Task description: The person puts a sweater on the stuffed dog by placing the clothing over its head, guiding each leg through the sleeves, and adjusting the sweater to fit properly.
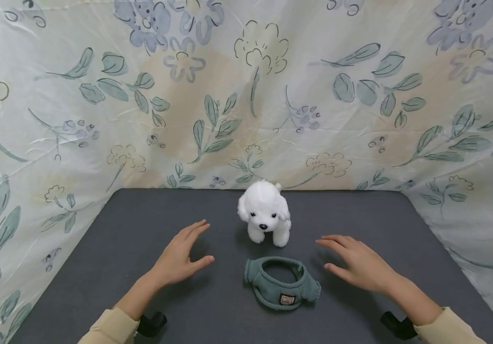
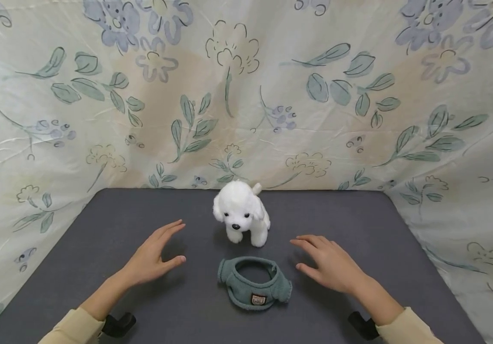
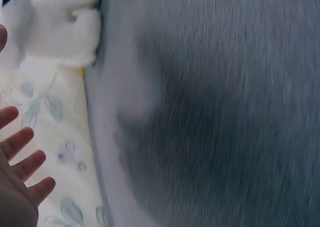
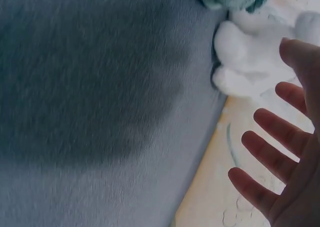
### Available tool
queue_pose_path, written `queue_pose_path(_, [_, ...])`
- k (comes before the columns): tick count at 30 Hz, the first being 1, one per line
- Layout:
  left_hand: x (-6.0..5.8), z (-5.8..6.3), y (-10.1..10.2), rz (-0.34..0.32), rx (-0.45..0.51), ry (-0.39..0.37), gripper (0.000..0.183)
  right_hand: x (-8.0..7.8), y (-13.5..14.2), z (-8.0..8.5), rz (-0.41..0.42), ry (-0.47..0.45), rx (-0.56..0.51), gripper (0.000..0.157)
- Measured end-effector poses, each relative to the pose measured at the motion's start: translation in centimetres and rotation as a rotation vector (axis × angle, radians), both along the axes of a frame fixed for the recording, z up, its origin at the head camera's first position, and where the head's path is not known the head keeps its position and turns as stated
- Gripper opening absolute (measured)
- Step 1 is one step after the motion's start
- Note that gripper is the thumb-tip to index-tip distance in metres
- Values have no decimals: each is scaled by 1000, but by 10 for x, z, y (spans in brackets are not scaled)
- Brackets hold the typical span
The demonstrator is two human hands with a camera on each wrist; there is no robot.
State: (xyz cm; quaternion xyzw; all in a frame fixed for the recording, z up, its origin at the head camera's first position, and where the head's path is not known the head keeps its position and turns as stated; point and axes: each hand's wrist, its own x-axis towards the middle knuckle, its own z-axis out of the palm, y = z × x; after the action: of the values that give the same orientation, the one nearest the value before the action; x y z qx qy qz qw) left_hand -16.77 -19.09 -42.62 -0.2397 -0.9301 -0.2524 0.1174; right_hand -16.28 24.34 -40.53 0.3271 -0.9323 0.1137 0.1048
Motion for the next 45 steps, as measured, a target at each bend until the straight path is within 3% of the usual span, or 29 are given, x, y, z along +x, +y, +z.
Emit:
queue_pose_path(5, [4,-5,20,-55,18,-11,74,9,-15,-4,-35,-49,-26,55])
queue_pose_path(13, [7,-10,47,-147,3,-63,73,20,-30,-12,-128,-218,-95,64])
queue_pose_path(23, [8,-12,70,-211,-21,-168,72,31,-37,-27,-126,-307,-95,67])
queue_pose_path(34, [6,-14,85,-256,-50,-272,67,37,-44,-39,-141,-241,-146,60])
queue_pose_path(40, [5,-18,88,-260,-50,-234,52,35,-47,-42,-137,-191,-187,45])
queue_pose_path(45, [4,-20,91,-252,17,-204,34,34,-48,-45,-136,-121,-204,31])
